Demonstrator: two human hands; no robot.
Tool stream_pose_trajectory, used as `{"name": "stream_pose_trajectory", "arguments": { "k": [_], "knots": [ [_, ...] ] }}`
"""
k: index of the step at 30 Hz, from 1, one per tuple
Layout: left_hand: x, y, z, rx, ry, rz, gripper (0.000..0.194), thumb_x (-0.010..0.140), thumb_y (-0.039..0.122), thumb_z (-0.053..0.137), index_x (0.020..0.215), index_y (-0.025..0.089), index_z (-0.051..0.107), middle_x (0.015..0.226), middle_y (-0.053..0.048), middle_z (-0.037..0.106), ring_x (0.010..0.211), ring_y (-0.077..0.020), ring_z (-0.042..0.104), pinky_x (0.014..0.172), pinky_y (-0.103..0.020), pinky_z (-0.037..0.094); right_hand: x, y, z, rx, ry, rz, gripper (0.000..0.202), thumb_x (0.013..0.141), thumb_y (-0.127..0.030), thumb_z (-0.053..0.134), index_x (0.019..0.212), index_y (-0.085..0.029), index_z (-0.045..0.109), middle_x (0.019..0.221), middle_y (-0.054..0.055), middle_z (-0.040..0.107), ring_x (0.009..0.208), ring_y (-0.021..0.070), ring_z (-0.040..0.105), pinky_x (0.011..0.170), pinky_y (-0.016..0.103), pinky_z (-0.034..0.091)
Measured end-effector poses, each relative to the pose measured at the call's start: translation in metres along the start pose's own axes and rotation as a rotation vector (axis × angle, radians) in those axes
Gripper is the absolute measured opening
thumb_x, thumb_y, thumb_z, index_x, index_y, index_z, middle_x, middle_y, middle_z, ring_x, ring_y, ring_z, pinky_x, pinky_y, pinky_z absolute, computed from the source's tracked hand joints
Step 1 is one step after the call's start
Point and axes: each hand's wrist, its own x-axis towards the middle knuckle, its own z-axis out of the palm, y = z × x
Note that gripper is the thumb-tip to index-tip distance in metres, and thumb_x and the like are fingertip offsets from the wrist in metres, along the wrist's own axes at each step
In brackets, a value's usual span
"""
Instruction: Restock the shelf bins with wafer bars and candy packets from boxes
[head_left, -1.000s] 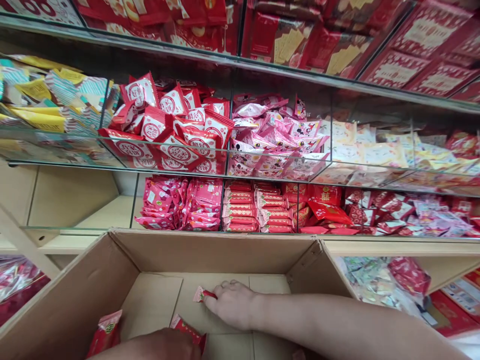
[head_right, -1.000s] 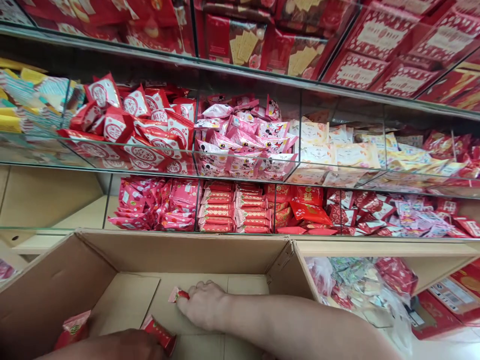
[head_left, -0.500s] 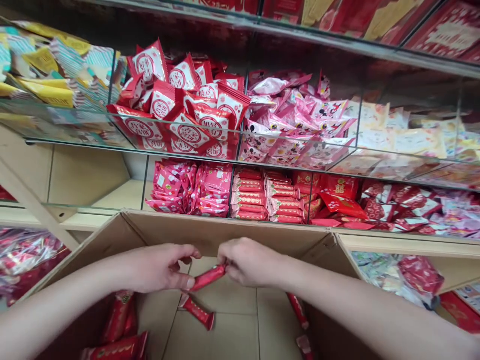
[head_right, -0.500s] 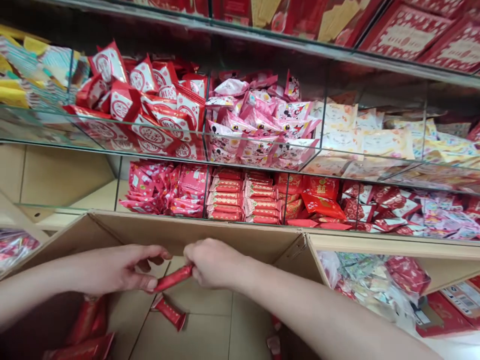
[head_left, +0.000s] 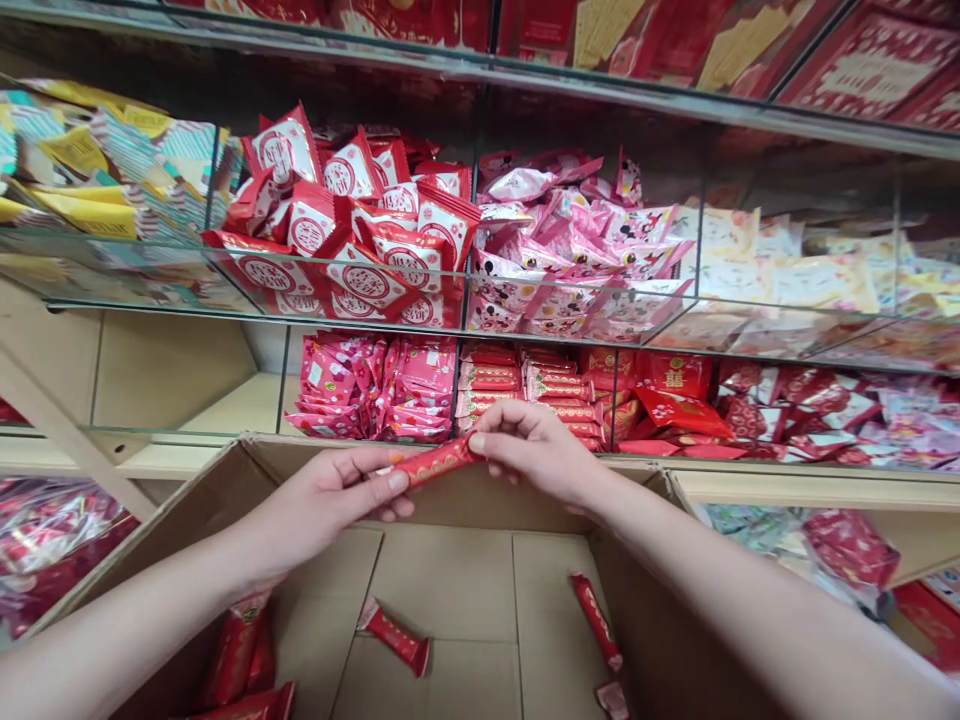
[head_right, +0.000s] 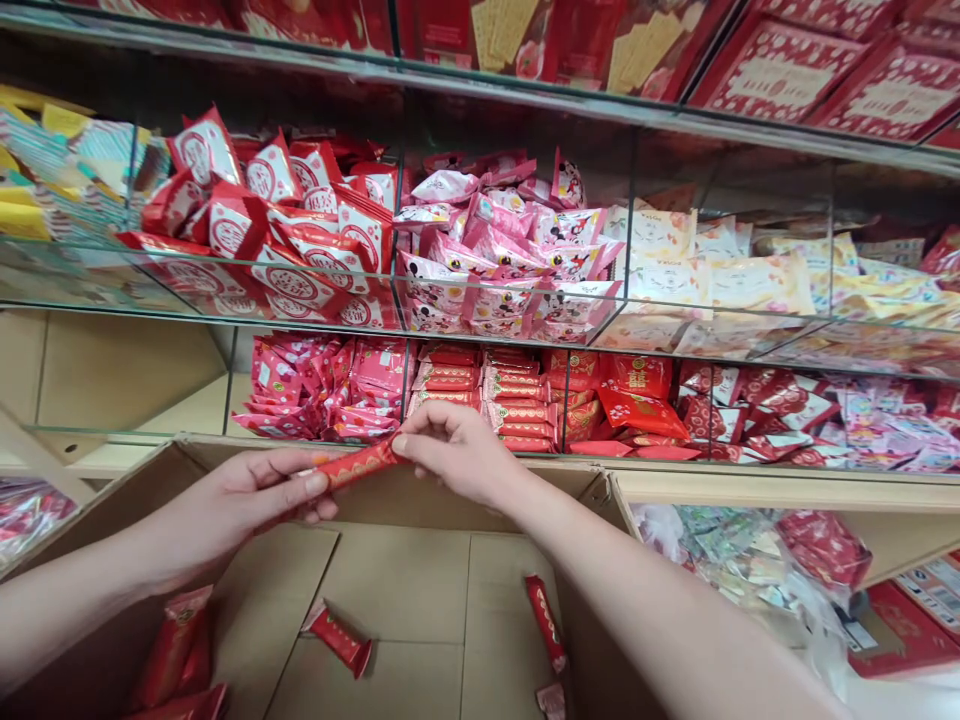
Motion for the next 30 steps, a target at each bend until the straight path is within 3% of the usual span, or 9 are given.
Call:
{"name": "stream_pose_trajectory", "arguments": {
  "k": [3,6,13,18,21,24,27,30],
  "knots": [
    [0.000,0.005,0.002,-0.141,0.080,0.038,0.020,0.073,0.035,0.065,0.085,0.021,0.068,0.069,0.001,0.069,0.064,-0.0083,0.060,0.062,-0.015,0.046,-0.001,-0.005,0.001,0.235,0.062,0.064,0.021,0.068,-0.030,0.066,0.072,-0.017,0.051,0.057,-0.006,0.052,0.047,0.0049,0.046,0.043,0.016,0.033],
    [-0.002,0.006,0.005,-0.165,0.083,0.039,0.020,0.072,0.036,0.066,0.084,0.021,0.069,0.072,0.000,0.071,0.061,-0.0085,0.061,0.060,-0.015,0.048,-0.002,-0.006,0.002,0.298,0.070,0.039,0.024,0.068,-0.032,0.067,0.073,-0.016,0.051,0.059,-0.006,0.052,0.047,0.0038,0.046,0.046,0.016,0.036],
    [0.000,0.001,0.002,-0.100,0.085,-0.010,0.036,0.072,0.036,0.066,0.104,0.020,0.059,0.079,-0.004,0.073,0.062,-0.0116,0.065,0.057,-0.019,0.050,0.000,0.000,0.004,0.104,0.062,-0.056,0.025,0.076,-0.039,0.059,0.074,-0.016,0.047,0.054,-0.007,0.045,0.045,0.0052,0.043,0.046,0.018,0.038],
    [0.002,-0.002,0.000,-0.062,0.126,0.021,0.040,0.068,0.039,0.069,0.098,0.016,0.057,0.072,-0.001,0.070,0.061,-0.0120,0.064,0.059,-0.022,0.049,0.002,0.005,0.002,-0.124,0.056,-0.023,0.019,0.081,-0.034,0.050,0.073,-0.018,0.042,0.048,-0.008,0.041,0.042,0.0063,0.042,0.043,0.018,0.038],
    [0.001,-0.004,0.001,-0.034,0.107,0.039,0.034,0.069,0.038,0.067,0.094,0.016,0.058,0.071,0.001,0.068,0.063,-0.0115,0.063,0.061,-0.023,0.049,0.001,0.006,0.000,-0.197,0.031,-0.089,0.013,0.081,-0.029,0.049,0.086,-0.017,0.046,0.064,-0.004,0.048,0.048,0.0066,0.045,0.042,0.018,0.037],
    [0.001,-0.003,0.002,-0.024,0.095,0.043,0.032,0.070,0.037,0.067,0.092,0.016,0.057,0.070,0.001,0.066,0.063,-0.0120,0.063,0.062,-0.024,0.049,-0.003,0.002,-0.001,-0.235,-0.077,-0.187,0.026,0.081,-0.027,0.051,0.105,-0.019,0.050,0.081,0.000,0.053,0.059,0.0075,0.048,0.051,0.020,0.040],
    [0.000,0.000,0.006,-0.021,0.099,0.043,0.035,0.071,0.037,0.065,0.096,0.016,0.054,0.073,0.000,0.066,0.065,-0.0128,0.063,0.064,-0.025,0.049,-0.006,-0.007,-0.004,-0.303,-0.144,-0.194,0.022,0.076,-0.025,0.058,0.095,-0.016,0.059,0.079,0.001,0.055,0.066,0.0095,0.048,0.059,0.022,0.040],
    [-0.001,0.002,0.011,-0.003,0.106,0.081,0.040,0.077,0.038,0.057,0.109,0.018,0.045,0.080,-0.001,0.065,0.067,-0.0138,0.063,0.063,-0.026,0.048,-0.004,-0.013,-0.016,-0.346,-0.062,-0.157,0.019,0.073,-0.026,0.061,0.088,-0.014,0.062,0.071,-0.001,0.054,0.059,0.0089,0.045,0.055,0.022,0.037]
  ]
}}
